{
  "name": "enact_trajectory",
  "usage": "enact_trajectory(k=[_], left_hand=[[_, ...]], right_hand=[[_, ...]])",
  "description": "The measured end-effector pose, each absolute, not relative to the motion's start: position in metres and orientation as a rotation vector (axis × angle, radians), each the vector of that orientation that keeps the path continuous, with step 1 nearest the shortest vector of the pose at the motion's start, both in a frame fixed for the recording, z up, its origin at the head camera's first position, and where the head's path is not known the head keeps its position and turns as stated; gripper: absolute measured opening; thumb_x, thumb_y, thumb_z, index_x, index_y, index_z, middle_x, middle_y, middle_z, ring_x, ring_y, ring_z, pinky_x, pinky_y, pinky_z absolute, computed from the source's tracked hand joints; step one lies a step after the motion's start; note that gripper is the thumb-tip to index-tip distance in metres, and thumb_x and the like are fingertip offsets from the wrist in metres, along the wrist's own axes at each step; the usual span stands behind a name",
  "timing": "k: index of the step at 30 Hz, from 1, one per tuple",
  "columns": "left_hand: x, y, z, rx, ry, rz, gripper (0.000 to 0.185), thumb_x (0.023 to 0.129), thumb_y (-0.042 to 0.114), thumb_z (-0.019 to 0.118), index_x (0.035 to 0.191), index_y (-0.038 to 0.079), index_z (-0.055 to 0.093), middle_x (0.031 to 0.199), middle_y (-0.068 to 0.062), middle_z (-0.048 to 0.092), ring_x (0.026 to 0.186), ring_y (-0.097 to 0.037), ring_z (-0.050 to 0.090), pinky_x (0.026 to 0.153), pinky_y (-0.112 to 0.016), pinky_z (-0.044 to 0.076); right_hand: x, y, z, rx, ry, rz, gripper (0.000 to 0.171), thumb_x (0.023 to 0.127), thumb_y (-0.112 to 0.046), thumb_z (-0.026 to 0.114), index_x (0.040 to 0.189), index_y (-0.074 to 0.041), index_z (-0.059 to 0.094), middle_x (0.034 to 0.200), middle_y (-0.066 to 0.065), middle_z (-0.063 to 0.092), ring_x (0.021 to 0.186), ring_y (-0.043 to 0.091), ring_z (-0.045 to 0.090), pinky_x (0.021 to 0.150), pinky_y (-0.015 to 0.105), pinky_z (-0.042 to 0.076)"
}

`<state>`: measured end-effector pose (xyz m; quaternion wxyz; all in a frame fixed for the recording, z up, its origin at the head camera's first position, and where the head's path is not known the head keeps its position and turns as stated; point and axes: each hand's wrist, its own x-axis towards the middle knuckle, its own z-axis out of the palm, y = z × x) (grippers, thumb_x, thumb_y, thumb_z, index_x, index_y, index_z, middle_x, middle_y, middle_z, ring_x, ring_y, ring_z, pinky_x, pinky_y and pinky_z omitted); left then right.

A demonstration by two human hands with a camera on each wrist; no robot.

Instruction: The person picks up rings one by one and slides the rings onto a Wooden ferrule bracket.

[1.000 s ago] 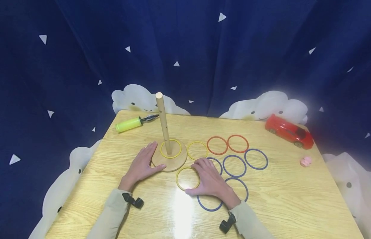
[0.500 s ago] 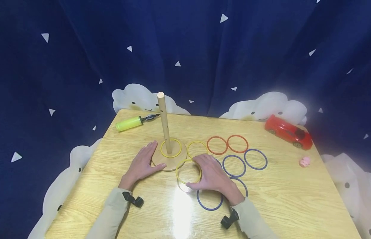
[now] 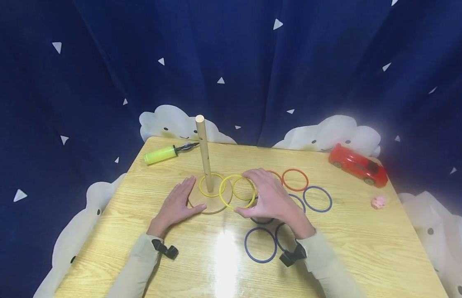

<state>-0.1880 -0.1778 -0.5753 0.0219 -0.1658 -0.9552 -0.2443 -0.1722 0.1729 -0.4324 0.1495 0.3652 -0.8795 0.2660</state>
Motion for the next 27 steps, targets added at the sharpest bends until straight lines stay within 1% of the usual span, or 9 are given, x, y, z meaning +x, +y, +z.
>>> enact_trajectory(k=[7, 12, 17, 20, 24, 27], left_hand=[[-0.188, -0.178, -0.578, -0.518, -2.962, -0.754, 0.117, 0.085, 0.088, 0.053, 0.168, 0.013, 0.019, 0.174, -0.001, 0.02, 0.161, -0.02, 0.014, 0.132, -0.042, 0.011], [-0.188, -0.178, -0.578, -0.512, -2.965, -0.745, 0.116, 0.085, 0.088, 0.052, 0.169, 0.014, 0.019, 0.174, -0.001, 0.019, 0.161, -0.02, 0.014, 0.132, -0.041, 0.01], [-0.19, -0.179, -0.578, -0.522, -2.962, -0.743, 0.117, 0.085, 0.088, 0.053, 0.169, 0.014, 0.019, 0.174, -0.001, 0.019, 0.161, -0.019, 0.014, 0.132, -0.041, 0.011], [-0.19, -0.179, -0.578, -0.521, -2.961, -0.739, 0.117, 0.085, 0.088, 0.052, 0.169, 0.014, 0.019, 0.174, 0.0, 0.019, 0.161, -0.017, 0.012, 0.132, -0.041, 0.011], [-0.19, -0.179, -0.577, -0.523, -2.958, -0.74, 0.117, 0.085, 0.088, 0.052, 0.168, 0.014, 0.019, 0.174, 0.0, 0.019, 0.161, -0.016, 0.012, 0.132, -0.041, 0.01], [-0.188, -0.179, -0.577, -0.521, -2.957, -0.754, 0.117, 0.085, 0.087, 0.053, 0.168, 0.014, 0.019, 0.174, -0.001, 0.02, 0.161, -0.018, 0.013, 0.132, -0.042, 0.011]], right_hand=[[-0.184, 0.175, -0.389, 1.088, -2.429, 0.812, 0.09, 0.062, -0.051, 0.095, 0.132, -0.004, 0.064, 0.129, 0.007, 0.068, 0.122, 0.028, 0.061, 0.101, 0.051, 0.051], [-0.192, 0.173, -0.36, 1.103, -2.36, 0.849, 0.091, 0.061, -0.047, 0.096, 0.134, -0.002, 0.063, 0.129, 0.007, 0.068, 0.121, 0.026, 0.06, 0.103, 0.048, 0.051], [-0.201, 0.171, -0.332, 1.133, -2.295, 0.865, 0.09, 0.061, -0.042, 0.097, 0.135, -0.003, 0.063, 0.117, 0.003, 0.071, 0.115, 0.023, 0.061, 0.1, 0.041, 0.05], [-0.208, 0.167, -0.318, 1.168, -2.249, 0.874, 0.088, 0.062, -0.043, 0.095, 0.134, -0.003, 0.064, 0.109, 0.002, 0.073, 0.111, 0.023, 0.062, 0.094, 0.036, 0.05], [-0.213, 0.159, -0.304, 1.185, -2.193, 0.895, 0.086, 0.064, -0.045, 0.093, 0.134, -0.002, 0.064, 0.109, 0.003, 0.073, 0.109, 0.023, 0.062, 0.088, 0.031, 0.05], [-0.214, 0.151, -0.298, 1.18, -2.156, 0.899, 0.086, 0.064, -0.044, 0.091, 0.133, -0.002, 0.065, 0.108, 0.004, 0.073, 0.107, 0.023, 0.063, 0.09, 0.034, 0.049]])
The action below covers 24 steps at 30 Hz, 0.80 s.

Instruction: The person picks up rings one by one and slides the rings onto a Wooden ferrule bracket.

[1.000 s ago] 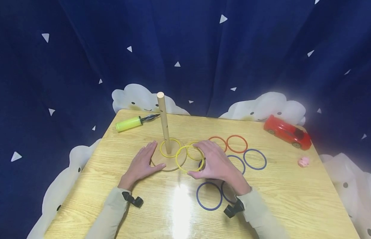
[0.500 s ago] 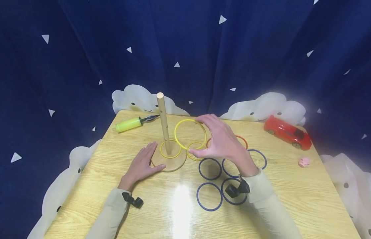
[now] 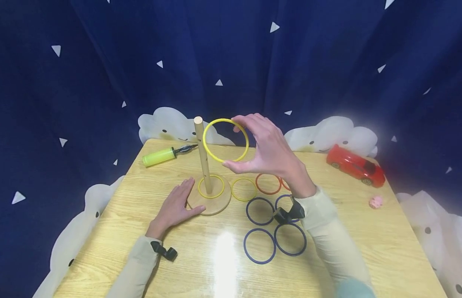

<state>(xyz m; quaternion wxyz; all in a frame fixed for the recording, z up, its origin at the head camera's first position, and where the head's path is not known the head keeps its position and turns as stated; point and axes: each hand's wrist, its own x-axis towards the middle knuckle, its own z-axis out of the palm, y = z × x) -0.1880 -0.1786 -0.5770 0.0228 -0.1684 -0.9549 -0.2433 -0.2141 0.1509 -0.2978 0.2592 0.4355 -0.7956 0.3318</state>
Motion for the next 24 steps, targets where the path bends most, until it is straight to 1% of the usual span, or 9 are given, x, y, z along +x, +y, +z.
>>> enact_trajectory(k=[4, 7, 14, 18, 21, 24], left_hand=[[-0.186, -0.179, -0.579, -0.503, -2.968, -0.765, 0.117, 0.085, 0.088, 0.053, 0.169, 0.014, 0.018, 0.174, 0.0, 0.019, 0.161, -0.019, 0.013, 0.132, -0.041, 0.01], [-0.186, -0.18, -0.579, -0.49, -2.969, -0.768, 0.117, 0.085, 0.088, 0.054, 0.169, 0.014, 0.018, 0.174, 0.0, 0.019, 0.161, -0.019, 0.014, 0.132, -0.04, 0.01], [-0.188, -0.181, -0.579, -0.504, -2.958, -0.753, 0.117, 0.085, 0.086, 0.056, 0.168, 0.012, 0.019, 0.174, -0.002, 0.021, 0.161, -0.022, 0.016, 0.132, -0.044, 0.012], [-0.189, -0.179, -0.577, -0.51, -2.954, -0.765, 0.116, 0.085, 0.086, 0.056, 0.168, 0.014, 0.019, 0.174, -0.002, 0.021, 0.161, -0.021, 0.016, 0.132, -0.042, 0.012], [-0.189, -0.178, -0.575, -0.517, -2.949, -0.775, 0.116, 0.085, 0.086, 0.056, 0.168, 0.013, 0.02, 0.174, -0.002, 0.021, 0.161, -0.02, 0.016, 0.132, -0.043, 0.012], [-0.188, -0.178, -0.576, -0.518, -2.956, -0.774, 0.116, 0.085, 0.086, 0.055, 0.168, 0.014, 0.019, 0.174, -0.001, 0.021, 0.161, -0.02, 0.015, 0.132, -0.043, 0.012]], right_hand=[[-0.221, 0.138, -0.295, 1.173, -2.115, 0.852, 0.086, 0.065, -0.051, 0.088, 0.132, -0.001, 0.065, 0.106, 0.006, 0.072, 0.103, 0.026, 0.063, 0.091, 0.042, 0.048], [-0.229, 0.13, -0.293, 1.155, -2.107, 0.809, 0.088, 0.066, -0.057, 0.084, 0.131, -0.001, 0.065, 0.106, 0.007, 0.072, 0.103, 0.027, 0.063, 0.09, 0.045, 0.048], [-0.247, 0.119, -0.287, 1.128, -2.135, 0.782, 0.087, 0.065, -0.058, 0.085, 0.129, -0.002, 0.066, 0.105, 0.003, 0.072, 0.105, 0.025, 0.063, 0.089, 0.045, 0.048], [-0.252, 0.117, -0.285, 1.121, -2.159, 0.786, 0.088, 0.065, -0.059, 0.086, 0.129, -0.001, 0.067, 0.105, 0.003, 0.072, 0.106, 0.024, 0.063, 0.09, 0.044, 0.048], [-0.254, 0.116, -0.289, 1.125, -2.186, 0.79, 0.087, 0.065, -0.06, 0.086, 0.127, -0.002, 0.067, 0.104, 0.002, 0.072, 0.104, 0.023, 0.063, 0.092, 0.043, 0.048], [-0.255, 0.114, -0.296, 1.139, -2.222, 0.787, 0.084, 0.066, -0.06, 0.086, 0.126, -0.004, 0.067, 0.103, 0.0, 0.071, 0.101, 0.022, 0.062, 0.09, 0.041, 0.049]])
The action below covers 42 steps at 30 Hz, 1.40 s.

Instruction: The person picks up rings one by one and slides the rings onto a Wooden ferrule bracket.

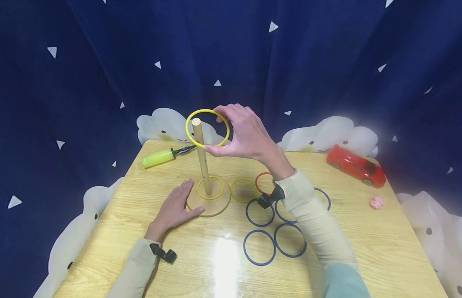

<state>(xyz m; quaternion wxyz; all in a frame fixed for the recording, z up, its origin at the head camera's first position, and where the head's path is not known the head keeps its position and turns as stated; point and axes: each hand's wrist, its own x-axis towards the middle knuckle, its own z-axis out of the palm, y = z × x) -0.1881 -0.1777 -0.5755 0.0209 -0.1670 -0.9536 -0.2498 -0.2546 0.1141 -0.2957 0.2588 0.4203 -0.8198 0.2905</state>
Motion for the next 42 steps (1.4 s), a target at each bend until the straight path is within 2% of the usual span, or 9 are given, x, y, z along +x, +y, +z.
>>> enact_trajectory(k=[5, 11, 18, 25, 37, 42], left_hand=[[-0.187, -0.178, -0.577, -0.516, -2.964, -0.763, 0.116, 0.085, 0.087, 0.054, 0.169, 0.015, 0.019, 0.174, 0.0, 0.021, 0.161, -0.018, 0.014, 0.132, -0.042, 0.012], [-0.187, -0.177, -0.577, -0.523, -2.965, -0.757, 0.116, 0.085, 0.087, 0.054, 0.168, 0.014, 0.02, 0.174, -0.002, 0.022, 0.161, -0.02, 0.015, 0.132, -0.043, 0.012], [-0.188, -0.176, -0.577, -0.52, -2.973, -0.74, 0.116, 0.086, 0.087, 0.053, 0.168, 0.014, 0.019, 0.174, -0.002, 0.021, 0.161, -0.019, 0.015, 0.132, -0.041, 0.012], [-0.188, -0.178, -0.577, -0.513, -2.977, -0.737, 0.116, 0.085, 0.087, 0.054, 0.169, 0.014, 0.019, 0.174, -0.002, 0.021, 0.161, -0.019, 0.014, 0.132, -0.042, 0.013], [-0.187, -0.176, -0.575, -0.51, -2.982, -0.734, 0.116, 0.085, 0.088, 0.053, 0.169, 0.014, 0.019, 0.174, -0.002, 0.02, 0.161, -0.019, 0.014, 0.132, -0.042, 0.012], [-0.188, -0.178, -0.577, -0.511, -2.978, -0.725, 0.116, 0.086, 0.088, 0.053, 0.169, 0.014, 0.019, 0.174, -0.002, 0.021, 0.161, -0.019, 0.014, 0.132, -0.042, 0.013]], right_hand=[[-0.249, 0.112, -0.316, 1.147, -2.302, 0.769, 0.083, 0.067, -0.059, 0.086, 0.127, -0.005, 0.067, 0.105, 0.001, 0.07, 0.099, 0.024, 0.061, 0.086, 0.043, 0.049], [-0.241, 0.111, -0.347, 1.118, -2.41, 0.754, 0.088, 0.066, -0.06, 0.086, 0.13, -0.004, 0.067, 0.112, 0.005, 0.071, 0.11, 0.029, 0.063, 0.093, 0.048, 0.051], [-0.237, 0.109, -0.384, 1.133, -2.446, 0.76, 0.087, 0.067, -0.06, 0.086, 0.129, -0.002, 0.066, 0.105, 0.003, 0.068, 0.1, 0.025, 0.062, 0.084, 0.042, 0.05], [-0.232, 0.104, -0.427, 1.111, -2.516, 0.753, 0.09, 0.068, -0.062, 0.085, 0.132, -0.003, 0.064, 0.114, 0.005, 0.07, 0.115, 0.026, 0.064, 0.102, 0.047, 0.052], [-0.232, 0.102, -0.471, 1.089, -2.578, 0.717, 0.091, 0.067, -0.067, 0.083, 0.129, -0.003, 0.067, 0.111, 0.005, 0.072, 0.107, 0.025, 0.066, 0.09, 0.046, 0.055], [-0.234, 0.102, -0.493, 1.08, -2.59, 0.703, 0.093, 0.067, -0.069, 0.081, 0.131, -0.004, 0.066, 0.113, 0.005, 0.071, 0.106, 0.023, 0.064, 0.089, 0.044, 0.054]])
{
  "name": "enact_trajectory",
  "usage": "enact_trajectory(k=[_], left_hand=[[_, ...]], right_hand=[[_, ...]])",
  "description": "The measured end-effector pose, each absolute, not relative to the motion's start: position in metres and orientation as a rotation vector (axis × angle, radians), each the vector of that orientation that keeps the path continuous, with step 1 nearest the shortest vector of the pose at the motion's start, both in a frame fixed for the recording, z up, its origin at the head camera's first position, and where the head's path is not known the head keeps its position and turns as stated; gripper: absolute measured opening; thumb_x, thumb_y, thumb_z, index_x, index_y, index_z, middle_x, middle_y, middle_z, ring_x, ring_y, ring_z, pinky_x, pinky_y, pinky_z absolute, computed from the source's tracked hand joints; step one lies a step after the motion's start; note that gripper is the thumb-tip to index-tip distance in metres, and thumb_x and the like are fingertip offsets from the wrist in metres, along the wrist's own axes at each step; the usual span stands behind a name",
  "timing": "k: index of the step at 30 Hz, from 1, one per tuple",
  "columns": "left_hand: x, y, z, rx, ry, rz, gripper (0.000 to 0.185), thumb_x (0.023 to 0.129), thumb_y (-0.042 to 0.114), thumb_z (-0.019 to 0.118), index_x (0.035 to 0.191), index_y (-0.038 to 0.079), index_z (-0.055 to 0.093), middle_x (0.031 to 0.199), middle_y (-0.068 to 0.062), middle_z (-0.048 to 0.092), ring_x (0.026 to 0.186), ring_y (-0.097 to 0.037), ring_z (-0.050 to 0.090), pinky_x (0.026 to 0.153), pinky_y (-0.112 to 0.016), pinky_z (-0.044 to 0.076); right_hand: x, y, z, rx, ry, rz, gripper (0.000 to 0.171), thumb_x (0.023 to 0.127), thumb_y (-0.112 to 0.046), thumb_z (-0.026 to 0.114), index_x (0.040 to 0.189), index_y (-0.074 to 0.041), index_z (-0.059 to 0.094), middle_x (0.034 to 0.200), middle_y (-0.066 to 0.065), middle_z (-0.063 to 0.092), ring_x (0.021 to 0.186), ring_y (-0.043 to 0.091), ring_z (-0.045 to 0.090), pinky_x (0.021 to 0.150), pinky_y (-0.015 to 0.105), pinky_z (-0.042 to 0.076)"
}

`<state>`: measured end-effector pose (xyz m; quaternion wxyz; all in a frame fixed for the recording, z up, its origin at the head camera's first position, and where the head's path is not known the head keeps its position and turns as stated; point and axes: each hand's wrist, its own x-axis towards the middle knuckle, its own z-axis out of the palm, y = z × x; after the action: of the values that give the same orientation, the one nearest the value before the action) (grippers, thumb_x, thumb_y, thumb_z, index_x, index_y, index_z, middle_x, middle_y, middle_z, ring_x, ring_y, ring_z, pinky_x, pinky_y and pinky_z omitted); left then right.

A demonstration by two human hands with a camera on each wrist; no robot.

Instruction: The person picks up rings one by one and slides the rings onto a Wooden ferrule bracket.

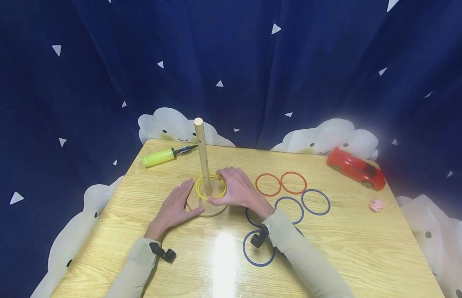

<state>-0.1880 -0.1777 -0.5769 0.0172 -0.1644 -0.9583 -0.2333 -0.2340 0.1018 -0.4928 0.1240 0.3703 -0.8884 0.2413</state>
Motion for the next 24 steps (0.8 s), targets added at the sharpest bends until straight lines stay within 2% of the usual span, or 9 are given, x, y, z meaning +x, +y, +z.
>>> enact_trajectory(k=[11, 16, 24], left_hand=[[-0.187, -0.178, -0.576, -0.551, -2.952, -0.733, 0.114, 0.087, 0.084, 0.056, 0.168, 0.011, 0.022, 0.173, -0.007, 0.022, 0.161, -0.024, 0.017, 0.131, -0.047, 0.015], [-0.188, -0.18, -0.577, -0.576, -2.956, -0.721, 0.115, 0.087, 0.083, 0.057, 0.168, 0.01, 0.021, 0.173, -0.007, 0.022, 0.161, -0.023, 0.018, 0.131, -0.046, 0.015], [-0.189, -0.182, -0.577, -0.594, -2.947, -0.709, 0.115, 0.087, 0.083, 0.057, 0.168, 0.01, 0.02, 0.174, -0.006, 0.021, 0.161, -0.022, 0.017, 0.132, -0.044, 0.015]], right_hand=[[-0.237, 0.102, -0.535, 1.051, -2.606, 0.686, 0.095, 0.067, -0.075, 0.08, 0.128, -0.004, 0.068, 0.117, 0.005, 0.063, 0.11, 0.024, 0.055, 0.095, 0.041, 0.05], [-0.234, 0.101, -0.548, 1.031, -2.68, 0.61, 0.099, 0.067, -0.085, 0.073, 0.128, -0.008, 0.067, 0.119, 0.004, 0.061, 0.114, 0.023, 0.051, 0.099, 0.04, 0.048], [-0.23, 0.1, -0.558, 1.039, -2.663, 0.538, 0.092, 0.068, -0.082, 0.07, 0.126, -0.011, 0.068, 0.12, 0.003, 0.056, 0.116, 0.025, 0.048, 0.097, 0.042, 0.046]])
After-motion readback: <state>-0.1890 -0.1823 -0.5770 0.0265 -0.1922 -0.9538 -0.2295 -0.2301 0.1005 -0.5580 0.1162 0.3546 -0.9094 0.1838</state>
